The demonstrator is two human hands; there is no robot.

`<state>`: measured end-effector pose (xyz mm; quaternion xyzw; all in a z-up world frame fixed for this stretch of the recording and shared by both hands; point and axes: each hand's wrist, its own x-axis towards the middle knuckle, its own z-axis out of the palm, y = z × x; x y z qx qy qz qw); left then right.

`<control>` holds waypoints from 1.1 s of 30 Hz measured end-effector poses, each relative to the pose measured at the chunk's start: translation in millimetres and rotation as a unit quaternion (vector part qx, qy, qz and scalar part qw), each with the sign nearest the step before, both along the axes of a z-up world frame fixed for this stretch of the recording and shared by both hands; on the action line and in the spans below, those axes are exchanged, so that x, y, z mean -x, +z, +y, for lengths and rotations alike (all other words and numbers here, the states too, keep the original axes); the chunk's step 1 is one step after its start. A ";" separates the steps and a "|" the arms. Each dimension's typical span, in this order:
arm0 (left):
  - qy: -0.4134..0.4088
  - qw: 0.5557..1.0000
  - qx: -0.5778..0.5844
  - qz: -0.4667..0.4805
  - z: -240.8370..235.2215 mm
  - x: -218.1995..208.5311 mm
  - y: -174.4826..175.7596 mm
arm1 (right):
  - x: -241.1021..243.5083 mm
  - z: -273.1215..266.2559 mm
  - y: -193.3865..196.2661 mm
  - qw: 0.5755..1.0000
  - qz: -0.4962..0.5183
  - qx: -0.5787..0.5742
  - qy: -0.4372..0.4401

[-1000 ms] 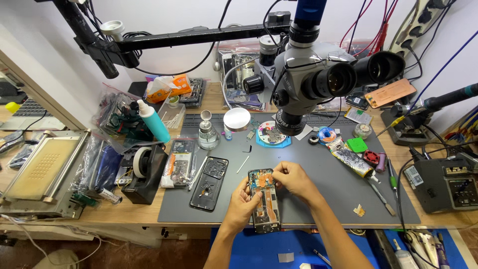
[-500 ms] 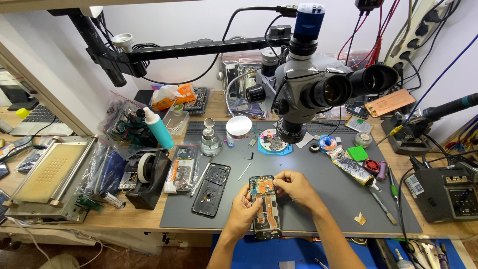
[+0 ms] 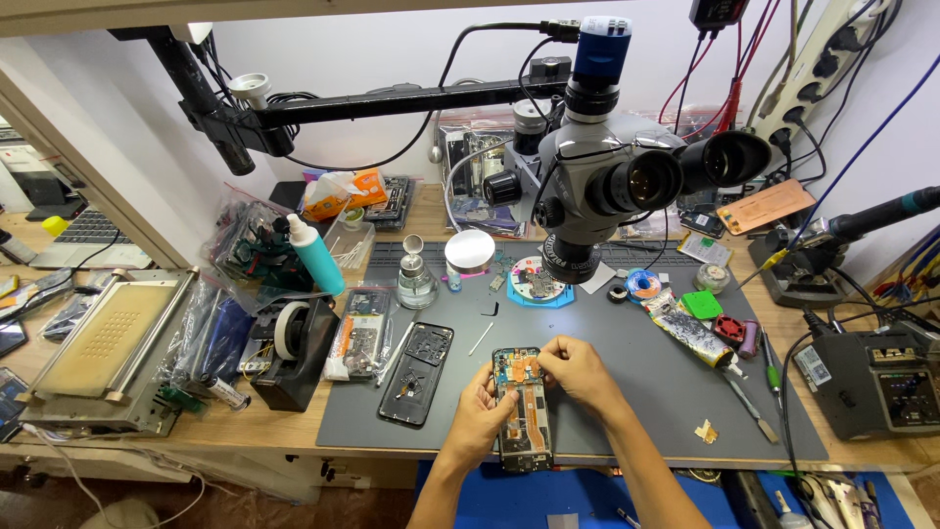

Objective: The person works on a disassembled smartphone, handling the motherboard and the phone's internal frame. They use a small metal tool to carefully manipulate components on the circuit board before placing the motherboard into the phone's chassis.

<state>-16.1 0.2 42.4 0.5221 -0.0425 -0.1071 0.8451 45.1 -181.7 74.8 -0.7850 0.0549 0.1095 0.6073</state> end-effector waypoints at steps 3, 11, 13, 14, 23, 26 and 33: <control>-0.003 1.000 0.003 0.010 0.2 0.7 1.9 | 1.0 0.6 -2.6 1.000 -0.014 0.006 -0.005; 0.018 1.000 0.013 0.008 0.0 1.7 3.5 | 15.1 2.6 -5.7 0.999 -0.026 -0.025 -0.022; 0.025 1.000 0.012 0.007 -0.6 1.7 2.7 | 22.1 6.0 -10.0 0.998 -0.041 -0.025 -0.041; 0.025 0.999 0.017 0.012 -0.3 1.5 1.8 | 26.5 9.3 -9.6 0.997 -0.052 -0.029 -0.055; 0.023 0.999 0.044 0.014 2.0 2.4 2.3 | 57.9 26.9 -5.5 0.991 -0.088 -0.016 -0.097; 0.015 0.998 0.049 0.019 2.8 1.1 1.7 | 59.0 26.1 -4.5 0.990 -0.112 0.010 -0.089; 0.017 0.998 0.055 0.037 4.0 2.4 3.9 | 63.2 27.6 -5.7 0.988 -0.133 0.049 -0.068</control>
